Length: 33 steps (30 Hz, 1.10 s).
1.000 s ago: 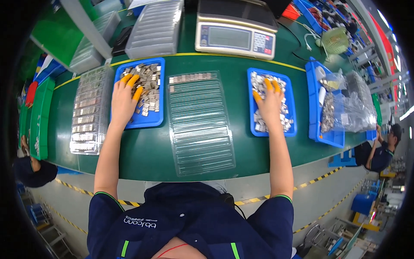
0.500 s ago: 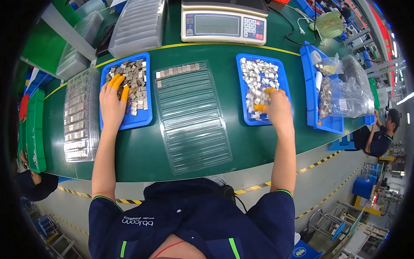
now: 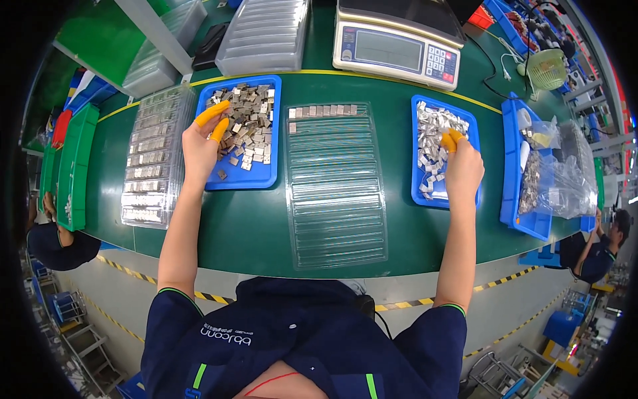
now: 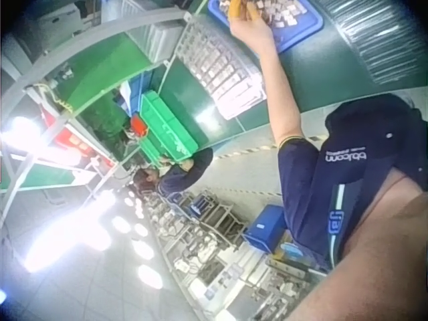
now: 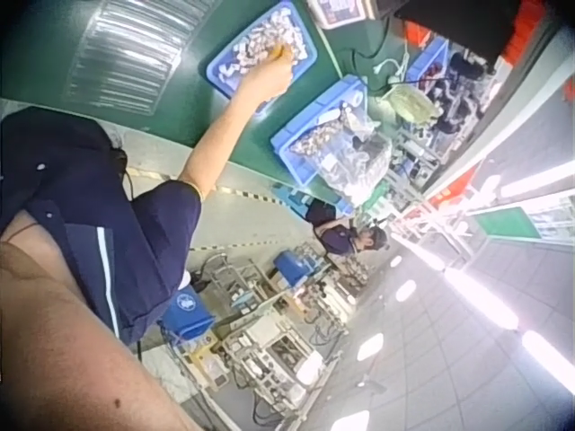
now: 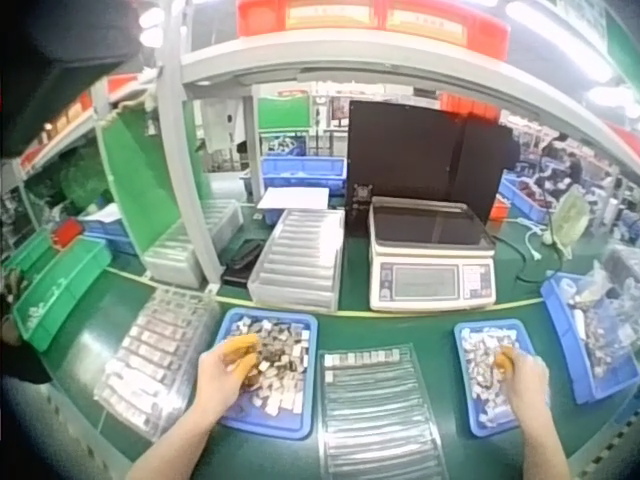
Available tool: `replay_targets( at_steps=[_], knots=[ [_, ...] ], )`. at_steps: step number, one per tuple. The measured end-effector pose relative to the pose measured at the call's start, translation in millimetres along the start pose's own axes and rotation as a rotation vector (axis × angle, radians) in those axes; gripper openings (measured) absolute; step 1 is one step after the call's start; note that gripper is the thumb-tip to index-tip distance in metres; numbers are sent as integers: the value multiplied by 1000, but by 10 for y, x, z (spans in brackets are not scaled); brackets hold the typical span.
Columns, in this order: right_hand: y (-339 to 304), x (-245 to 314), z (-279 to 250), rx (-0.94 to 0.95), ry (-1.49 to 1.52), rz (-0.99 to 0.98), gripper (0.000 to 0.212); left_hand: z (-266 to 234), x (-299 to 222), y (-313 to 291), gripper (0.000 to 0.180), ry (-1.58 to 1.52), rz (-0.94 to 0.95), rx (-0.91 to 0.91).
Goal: The person sorts small metal components from a blue tray into a green ridged tray by hand, wearing yellow finger cots.
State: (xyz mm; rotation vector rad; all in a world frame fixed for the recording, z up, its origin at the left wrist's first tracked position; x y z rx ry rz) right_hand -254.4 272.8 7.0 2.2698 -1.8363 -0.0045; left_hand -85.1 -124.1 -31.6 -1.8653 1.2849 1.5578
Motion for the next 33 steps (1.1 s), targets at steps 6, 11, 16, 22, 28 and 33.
replay_targets(
  at_steps=[6,11,16,22,28,33],
  knots=[
    [19,32,-10,-316,-6,-242,11,-24,-113,8,28,-175,-59,-23],
    [13,125,-201,-59,414,35,17,-4,-205,-79,32,-771,-377,45],
    [44,-103,-93,-25,688,6,19,135,-418,-300,35,-978,-438,78],
    [-357,767,-421,95,1037,-262,19,427,-840,-602,42,-859,-389,270],
    [-556,1292,-255,333,1237,-462,18,670,-789,-733,32,-767,-412,292],
    [-645,1375,-130,340,1192,-515,19,732,-743,-779,25,-602,-351,307]
  ],
)
Point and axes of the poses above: each hand's wrist, its own y-axis towards the middle knuckle, its own z-axis out of the palm, x = y × z, the point moved 3 cm from there along y, towards the middle knuckle, and after that the axes turned 6 degrees about x, right-handed, at the moved point
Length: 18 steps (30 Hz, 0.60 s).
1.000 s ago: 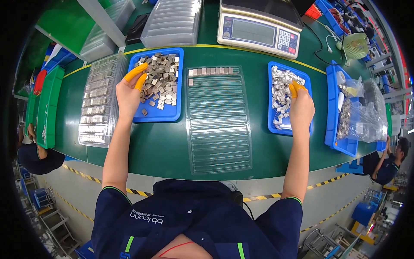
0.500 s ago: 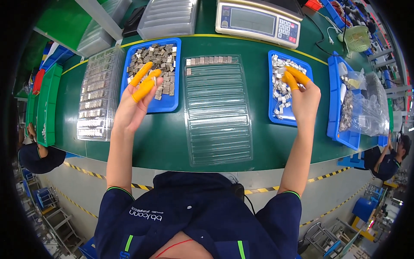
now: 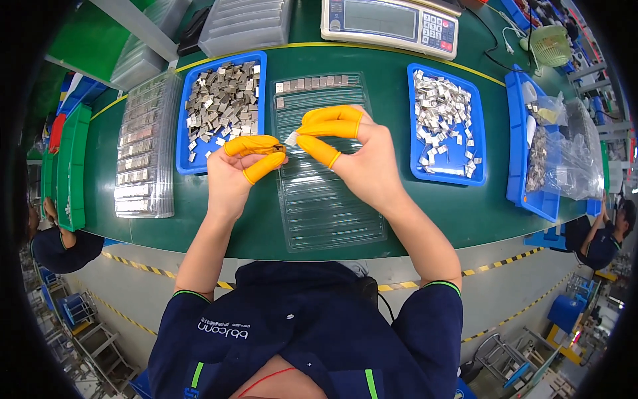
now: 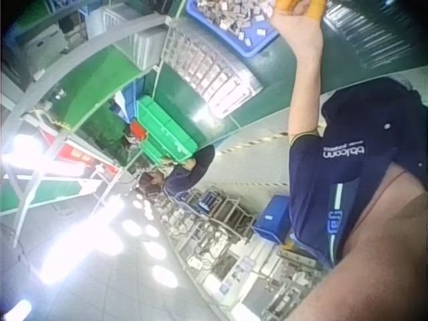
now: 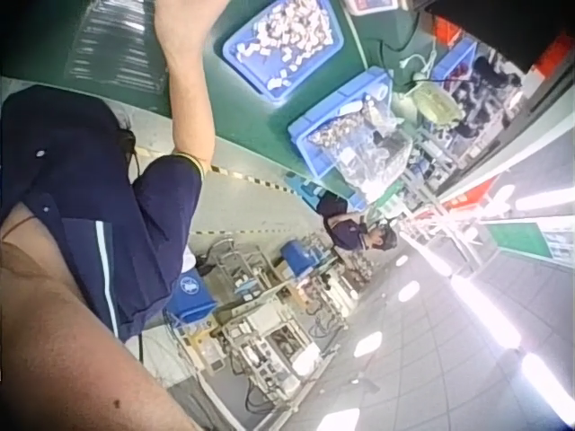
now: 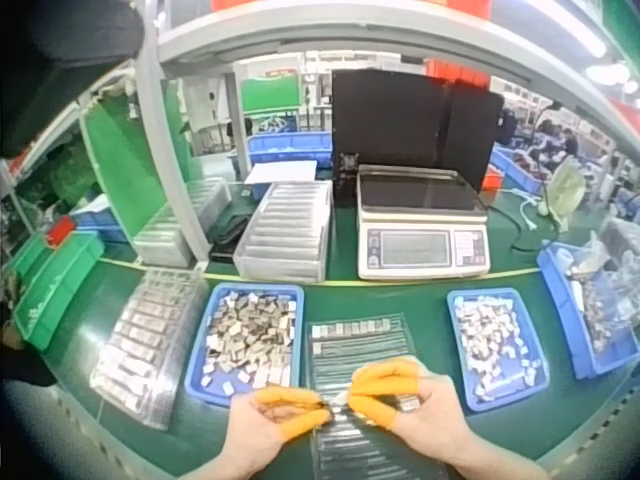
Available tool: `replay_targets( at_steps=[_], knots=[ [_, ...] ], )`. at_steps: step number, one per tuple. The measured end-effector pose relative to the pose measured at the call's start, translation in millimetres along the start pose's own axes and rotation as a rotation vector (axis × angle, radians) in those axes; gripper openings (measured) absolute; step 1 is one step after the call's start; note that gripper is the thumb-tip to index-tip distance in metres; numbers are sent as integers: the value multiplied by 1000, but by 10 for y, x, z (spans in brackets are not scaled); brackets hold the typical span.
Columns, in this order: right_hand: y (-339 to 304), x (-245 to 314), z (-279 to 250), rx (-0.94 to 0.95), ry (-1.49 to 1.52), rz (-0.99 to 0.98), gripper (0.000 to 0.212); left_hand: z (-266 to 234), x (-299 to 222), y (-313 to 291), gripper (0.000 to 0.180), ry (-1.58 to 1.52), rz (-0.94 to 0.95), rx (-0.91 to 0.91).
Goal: The person sorts small metal components from a blue tray into a green ridged tray by hand, wearing yellow finger cots.
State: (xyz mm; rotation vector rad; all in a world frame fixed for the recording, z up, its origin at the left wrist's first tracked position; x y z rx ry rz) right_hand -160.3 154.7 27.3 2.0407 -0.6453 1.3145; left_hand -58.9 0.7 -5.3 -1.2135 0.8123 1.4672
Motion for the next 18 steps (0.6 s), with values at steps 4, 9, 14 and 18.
replay_targets(
  at_steps=[4,9,14,18],
  knots=[
    [-15,-33,76,14,-14,-33,19,20,56,5,24,25,37,7],
    [-46,-23,132,49,-135,-140,18,21,51,-16,24,24,83,-8],
    [-42,-34,91,183,-27,-74,16,-19,23,-37,22,109,28,17],
    [-47,-116,143,284,415,388,16,-52,21,-62,17,182,122,79]
  ],
)
Point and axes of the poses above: each hand's wrist, its own y-axis towards the middle knuckle, its own z-axis out of the palm, x = y × z, the point moved 3 cm from there along y, towards the middle knuckle, and after that the axes turned 6 degrees about x, right-handed, at the moved point
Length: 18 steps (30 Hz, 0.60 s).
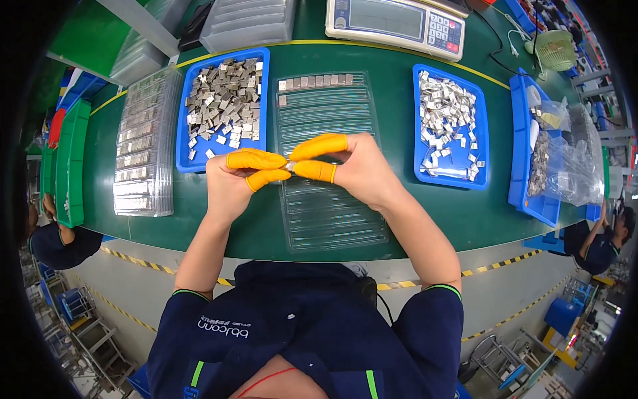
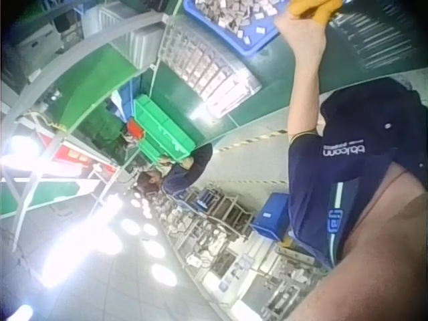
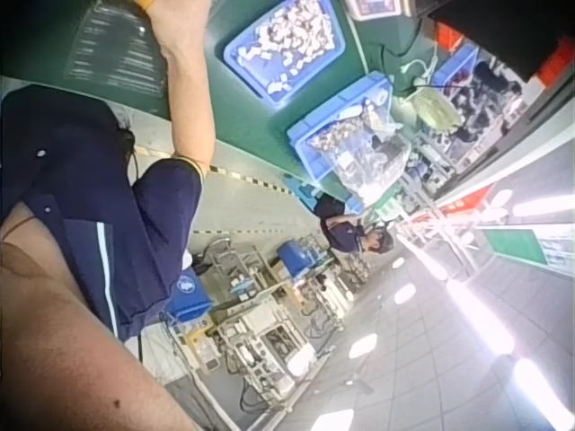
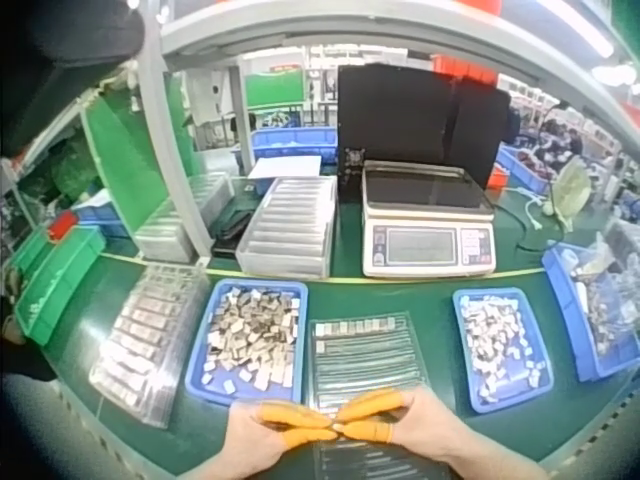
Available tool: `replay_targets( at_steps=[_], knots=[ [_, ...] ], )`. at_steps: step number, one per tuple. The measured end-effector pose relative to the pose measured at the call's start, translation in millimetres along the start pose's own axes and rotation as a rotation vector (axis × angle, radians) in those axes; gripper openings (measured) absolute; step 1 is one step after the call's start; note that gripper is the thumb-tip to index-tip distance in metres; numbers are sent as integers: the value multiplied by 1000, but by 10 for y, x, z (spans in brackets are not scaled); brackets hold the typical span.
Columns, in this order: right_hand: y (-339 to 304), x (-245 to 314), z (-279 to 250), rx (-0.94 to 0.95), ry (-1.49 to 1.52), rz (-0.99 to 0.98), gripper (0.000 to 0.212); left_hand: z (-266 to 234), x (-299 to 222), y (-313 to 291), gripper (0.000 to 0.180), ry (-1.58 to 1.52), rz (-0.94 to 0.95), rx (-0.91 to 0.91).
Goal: The person sorts small metal components from a blue tray into a green ridged tray by hand, wearing yellow finger cots.
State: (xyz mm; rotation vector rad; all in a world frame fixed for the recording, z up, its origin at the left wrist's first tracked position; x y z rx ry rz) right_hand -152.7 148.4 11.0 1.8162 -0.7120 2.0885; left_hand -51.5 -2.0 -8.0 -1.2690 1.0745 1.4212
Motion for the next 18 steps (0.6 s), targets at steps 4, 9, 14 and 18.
replay_targets(
  at_steps=[4,9,14,18],
  knots=[
    [-15,-43,19,49,77,113,17,0,-35,14,14,77,48,64],
    [8,15,45,25,-91,70,17,-14,-53,-6,15,106,60,30],
    [18,-9,72,35,-132,73,15,-37,-32,-28,14,170,99,36],
    [74,-53,88,40,-173,66,13,-47,16,-18,21,23,-32,10]
  ],
)
Point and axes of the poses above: each hand's wrist, its own y-axis towards the middle knuckle, its own z-axis out of the palm, x = y × z, the point moved 3 cm from there along y, towards the middle knuckle, and after that the axes turned 6 degrees about x, right-handed, at the moved point
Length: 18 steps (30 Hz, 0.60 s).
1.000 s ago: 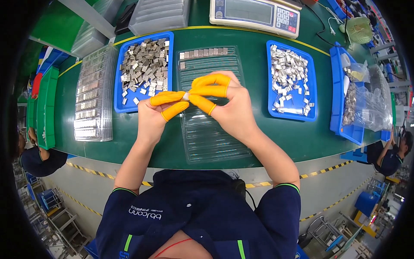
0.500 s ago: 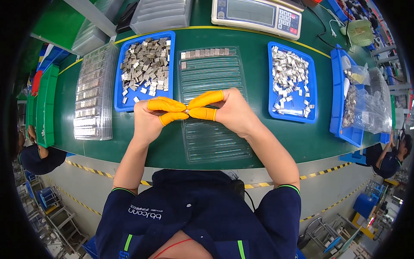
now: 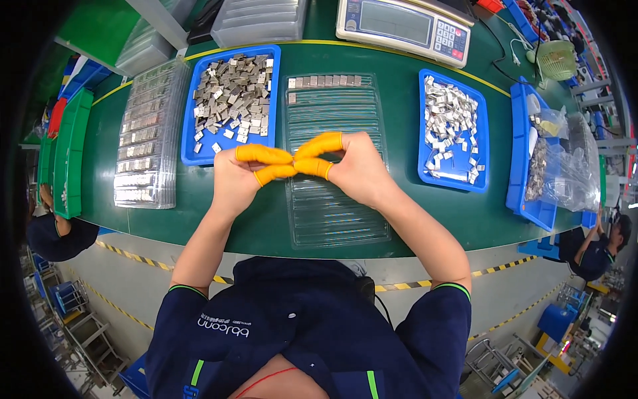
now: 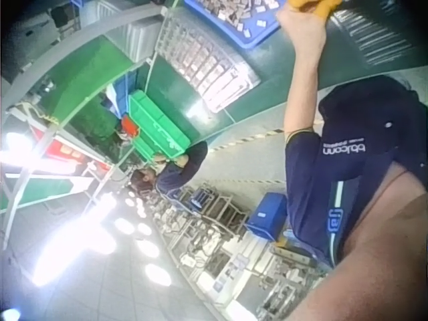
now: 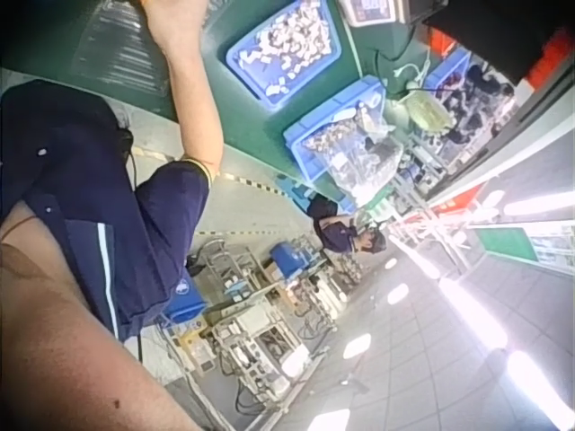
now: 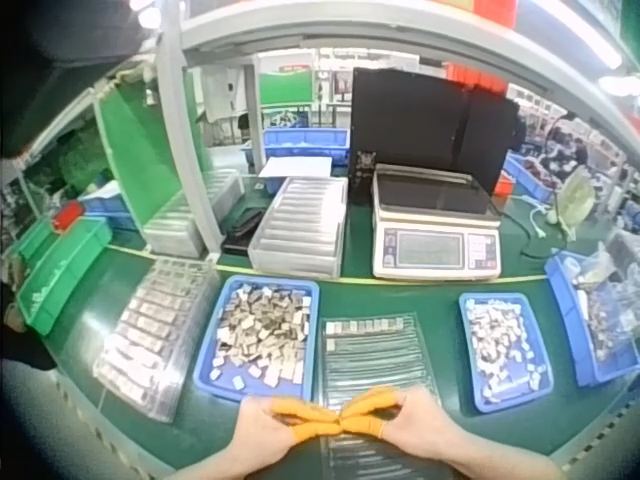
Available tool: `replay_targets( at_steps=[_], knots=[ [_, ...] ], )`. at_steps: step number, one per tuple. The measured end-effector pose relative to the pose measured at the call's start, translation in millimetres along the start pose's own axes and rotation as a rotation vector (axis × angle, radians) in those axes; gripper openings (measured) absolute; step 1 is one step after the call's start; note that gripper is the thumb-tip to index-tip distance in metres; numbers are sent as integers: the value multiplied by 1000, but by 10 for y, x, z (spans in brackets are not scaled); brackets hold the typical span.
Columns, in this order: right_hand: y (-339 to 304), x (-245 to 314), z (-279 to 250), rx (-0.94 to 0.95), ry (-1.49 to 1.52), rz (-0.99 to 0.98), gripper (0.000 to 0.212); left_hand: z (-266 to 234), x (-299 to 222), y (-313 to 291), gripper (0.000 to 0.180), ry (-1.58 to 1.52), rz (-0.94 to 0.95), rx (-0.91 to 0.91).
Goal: The person sorts small metal components from a blue tray into a green ridged tray by hand, wearing yellow finger cots.
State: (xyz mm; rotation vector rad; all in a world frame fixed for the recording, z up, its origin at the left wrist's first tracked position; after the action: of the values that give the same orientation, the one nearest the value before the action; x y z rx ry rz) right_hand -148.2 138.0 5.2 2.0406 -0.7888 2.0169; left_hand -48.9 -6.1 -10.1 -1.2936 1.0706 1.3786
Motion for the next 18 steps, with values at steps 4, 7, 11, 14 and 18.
replay_targets(
  at_steps=[4,7,11,14,18],
  knots=[
    [274,138,-117,-182,-356,-256,13,-69,-21,95,23,51,-59,-119],
    [578,118,-254,-389,-698,-394,14,-166,-51,90,18,247,42,-287],
    [796,0,-226,-498,-1220,-660,14,-354,-125,-12,17,683,270,-386],
    [778,-46,-204,-461,-1223,-646,13,-475,-152,-67,17,765,243,-386],
    [689,-6,-282,-411,-1191,-596,14,-603,-179,-13,17,833,190,-369]
  ],
)
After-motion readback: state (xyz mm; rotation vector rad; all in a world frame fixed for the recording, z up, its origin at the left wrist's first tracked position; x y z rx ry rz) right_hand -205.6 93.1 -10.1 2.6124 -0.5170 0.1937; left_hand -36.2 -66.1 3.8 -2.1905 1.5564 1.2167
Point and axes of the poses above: each hand's wrist, its own y-axis towards the middle knuckle, its own z-axis out of the palm, x = y × z, the point moved 3 cm from there along y, towards the middle knuckle, and after that the axes turned 6 degrees about x, right-handed, at the moved point
